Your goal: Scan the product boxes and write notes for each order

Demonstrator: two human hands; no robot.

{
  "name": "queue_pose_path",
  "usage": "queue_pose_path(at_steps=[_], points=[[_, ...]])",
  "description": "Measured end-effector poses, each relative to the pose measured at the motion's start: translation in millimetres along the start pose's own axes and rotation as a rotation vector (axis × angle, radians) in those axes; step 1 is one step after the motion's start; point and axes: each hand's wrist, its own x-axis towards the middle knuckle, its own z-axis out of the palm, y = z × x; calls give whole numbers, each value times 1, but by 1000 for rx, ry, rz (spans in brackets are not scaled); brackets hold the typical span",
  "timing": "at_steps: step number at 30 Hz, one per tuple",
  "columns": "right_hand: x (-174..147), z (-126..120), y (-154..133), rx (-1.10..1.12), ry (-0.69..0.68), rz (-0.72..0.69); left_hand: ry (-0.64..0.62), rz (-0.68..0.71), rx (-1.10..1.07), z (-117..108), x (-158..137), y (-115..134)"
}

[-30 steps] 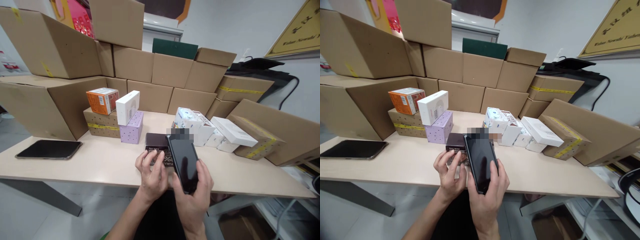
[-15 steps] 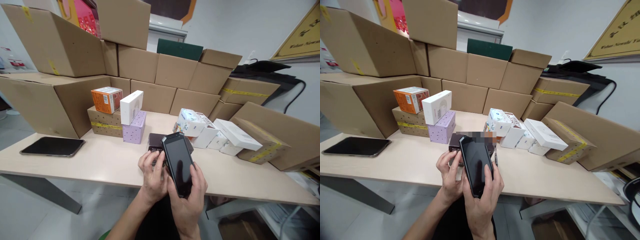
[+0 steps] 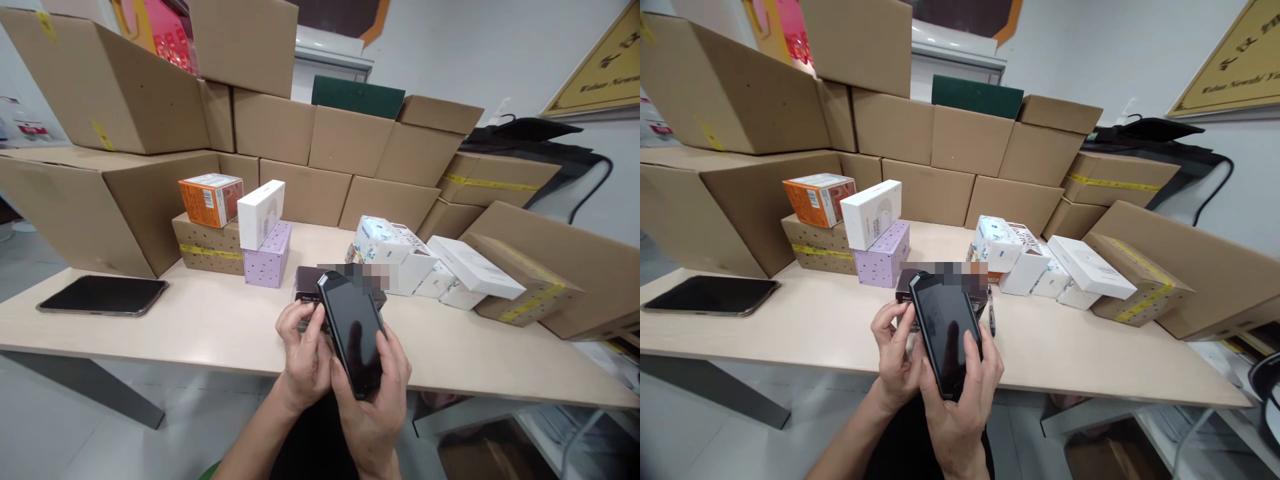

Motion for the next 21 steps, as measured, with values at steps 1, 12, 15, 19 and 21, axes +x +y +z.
queue_pose_path(at_steps=[1,12,15,19,21], points=[[0,0,0,3,-1,0,0,-4,-11,0,0,0],[1,1,0,18,-7,20,-18,-20,-15,1,-2,-3],[0,1,1,9,9,19,-25,-13,-9,1,-2,-3],[0,1,-1,9,14,15,-7,2,7,0,-2,-1],[0,1,-2,12,17,11,-10,4,3,0,-2,-1]])
